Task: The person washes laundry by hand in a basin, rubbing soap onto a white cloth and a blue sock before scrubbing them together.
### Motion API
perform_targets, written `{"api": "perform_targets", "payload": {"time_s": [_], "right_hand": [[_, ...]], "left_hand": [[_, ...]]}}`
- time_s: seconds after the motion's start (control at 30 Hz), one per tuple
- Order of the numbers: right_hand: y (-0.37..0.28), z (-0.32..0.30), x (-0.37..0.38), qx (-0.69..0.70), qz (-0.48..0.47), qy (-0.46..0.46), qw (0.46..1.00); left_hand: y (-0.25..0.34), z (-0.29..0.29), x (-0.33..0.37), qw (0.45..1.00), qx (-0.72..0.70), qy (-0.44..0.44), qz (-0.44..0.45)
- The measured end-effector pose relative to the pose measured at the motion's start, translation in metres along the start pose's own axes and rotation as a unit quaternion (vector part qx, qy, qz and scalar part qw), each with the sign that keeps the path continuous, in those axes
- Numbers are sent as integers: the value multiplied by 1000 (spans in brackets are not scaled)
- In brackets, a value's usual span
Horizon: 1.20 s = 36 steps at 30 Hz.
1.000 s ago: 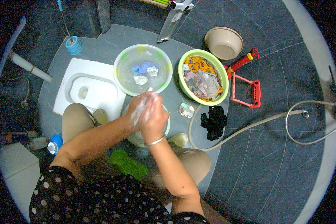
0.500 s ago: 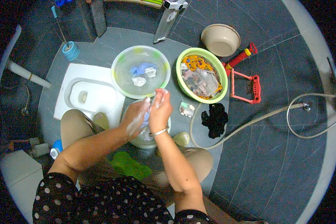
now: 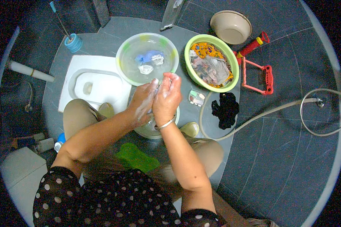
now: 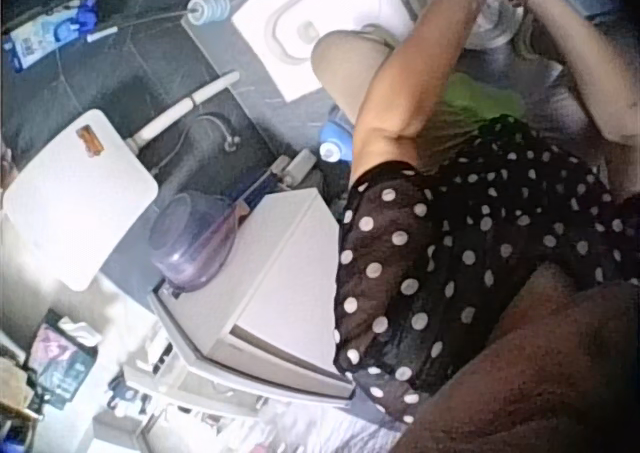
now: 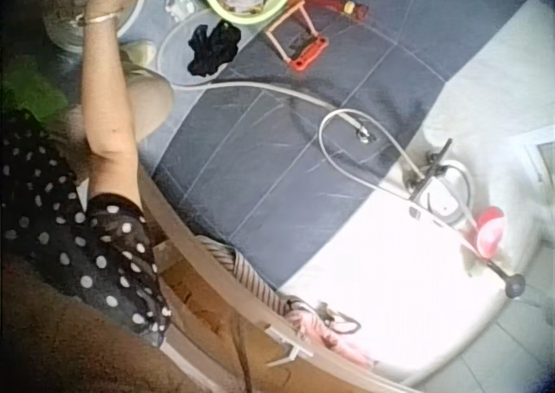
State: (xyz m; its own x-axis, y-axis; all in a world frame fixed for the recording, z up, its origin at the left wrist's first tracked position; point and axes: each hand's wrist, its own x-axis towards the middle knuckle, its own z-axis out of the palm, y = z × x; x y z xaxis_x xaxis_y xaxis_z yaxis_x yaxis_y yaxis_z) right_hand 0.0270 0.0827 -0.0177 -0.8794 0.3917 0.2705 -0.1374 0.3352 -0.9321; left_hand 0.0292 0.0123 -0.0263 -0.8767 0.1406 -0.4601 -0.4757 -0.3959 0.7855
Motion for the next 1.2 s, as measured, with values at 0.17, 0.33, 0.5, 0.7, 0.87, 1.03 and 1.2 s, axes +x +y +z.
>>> {"api": "perform_targets", "payload": {"time_s": [0.17,0.33,0.5,0.7,0.87,1.03,1.2], "right_hand": [[40,0,-1,165,139,-93,972],[23,3,-23,27,-48,-139,989],[-25,-3,-39,10,46,-160,986],[-57,-15,-64,-39,-37,-223,973],[-43,-5,-57,-70,-182,-129,972],[-21,-8,-36,-108,-212,-52,970],[-5,0,-23,-153,-124,-56,979]], "left_hand": [[5,0,-4,990,132,21,50],[13,-4,7,986,118,66,97],[19,-19,19,990,-128,44,50],[21,-24,20,969,-235,-53,-63],[24,-16,14,974,-219,-44,-41],[23,-1,1,989,-147,13,18],[17,-4,-4,983,-176,50,4]]}}
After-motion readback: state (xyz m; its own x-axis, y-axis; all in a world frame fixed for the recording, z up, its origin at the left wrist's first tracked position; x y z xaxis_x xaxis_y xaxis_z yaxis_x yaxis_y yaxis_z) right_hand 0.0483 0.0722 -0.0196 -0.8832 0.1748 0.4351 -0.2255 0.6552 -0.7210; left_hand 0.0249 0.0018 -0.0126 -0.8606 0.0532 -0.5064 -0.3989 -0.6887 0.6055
